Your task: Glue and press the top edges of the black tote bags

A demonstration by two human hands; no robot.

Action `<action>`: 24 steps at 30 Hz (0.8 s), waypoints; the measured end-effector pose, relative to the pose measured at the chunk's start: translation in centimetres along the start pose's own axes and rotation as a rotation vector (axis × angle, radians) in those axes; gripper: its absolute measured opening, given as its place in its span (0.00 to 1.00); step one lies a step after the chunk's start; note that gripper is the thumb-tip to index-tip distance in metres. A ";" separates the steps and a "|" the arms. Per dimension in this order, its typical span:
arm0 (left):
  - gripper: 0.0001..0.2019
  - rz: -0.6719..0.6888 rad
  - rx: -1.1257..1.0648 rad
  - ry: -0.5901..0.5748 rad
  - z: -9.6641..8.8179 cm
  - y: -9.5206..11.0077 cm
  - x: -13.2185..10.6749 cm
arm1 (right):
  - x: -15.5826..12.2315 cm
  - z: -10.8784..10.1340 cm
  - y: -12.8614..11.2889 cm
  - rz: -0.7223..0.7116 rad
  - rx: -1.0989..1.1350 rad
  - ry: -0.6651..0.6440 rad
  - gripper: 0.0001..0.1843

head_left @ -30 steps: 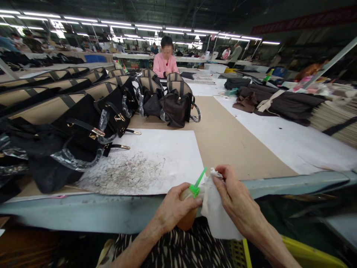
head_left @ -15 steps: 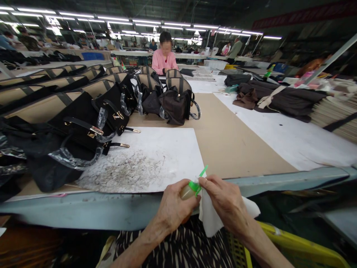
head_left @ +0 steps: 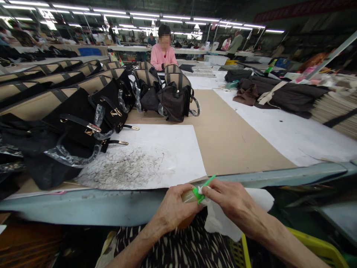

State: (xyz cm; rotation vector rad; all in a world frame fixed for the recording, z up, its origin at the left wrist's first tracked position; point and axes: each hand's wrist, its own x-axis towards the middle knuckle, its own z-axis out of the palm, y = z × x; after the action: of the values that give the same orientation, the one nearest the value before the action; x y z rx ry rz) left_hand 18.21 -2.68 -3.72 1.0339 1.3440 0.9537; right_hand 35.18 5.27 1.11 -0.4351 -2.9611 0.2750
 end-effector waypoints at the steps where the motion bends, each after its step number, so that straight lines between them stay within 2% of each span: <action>1: 0.10 -0.010 -0.014 -0.013 0.1 0.1 0.0 | -0.1 -0.3 -0.1 -0.013 -0.050 -0.023 0.13; 4: 0.10 -0.037 -0.085 -0.076 0.0 0.3 -0.1 | -0.6 -0.9 0.3 -0.075 -0.141 -0.065 0.14; 6: 0.10 -0.041 -0.171 -0.105 -0.5 0.6 -0.3 | -1.5 -1.1 1.2 -0.088 -0.199 -0.050 0.17; 8: 0.11 -0.036 -0.227 -0.075 -1.1 1.0 -0.6 | -2.5 -1.3 2.4 -0.045 -0.246 0.011 0.18; 10: 0.10 -0.038 -0.227 -0.034 -1.5 1.3 -0.9 | -3.4 -1.4 3.0 0.053 -0.189 0.097 0.18; 13: 0.09 -0.028 -0.198 -0.033 -1.3 1.3 -1.0 | -3.5 -1.5 2.3 0.211 0.068 0.235 0.14; 15: 0.10 0.004 -0.186 -0.049 -0.8 1.2 -0.8 | -2.8 -1.2 1.0 0.259 0.186 0.325 0.11; 18: 0.09 0.038 -0.163 -0.047 -0.3 1.1 -0.7 | -1.5 -0.3 -0.4 0.255 0.205 0.401 0.12; 24: 0.10 0.038 -0.201 -0.005 -0.5 1.4 -1.0 | -0.9 2.9 -0.6 0.155 0.127 0.401 0.15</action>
State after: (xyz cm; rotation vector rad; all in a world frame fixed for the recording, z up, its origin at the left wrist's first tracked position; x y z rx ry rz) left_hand 17.76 -3.20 -2.08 0.9099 1.2010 1.0900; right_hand 35.37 3.97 -1.71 -0.6227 -2.5089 0.3440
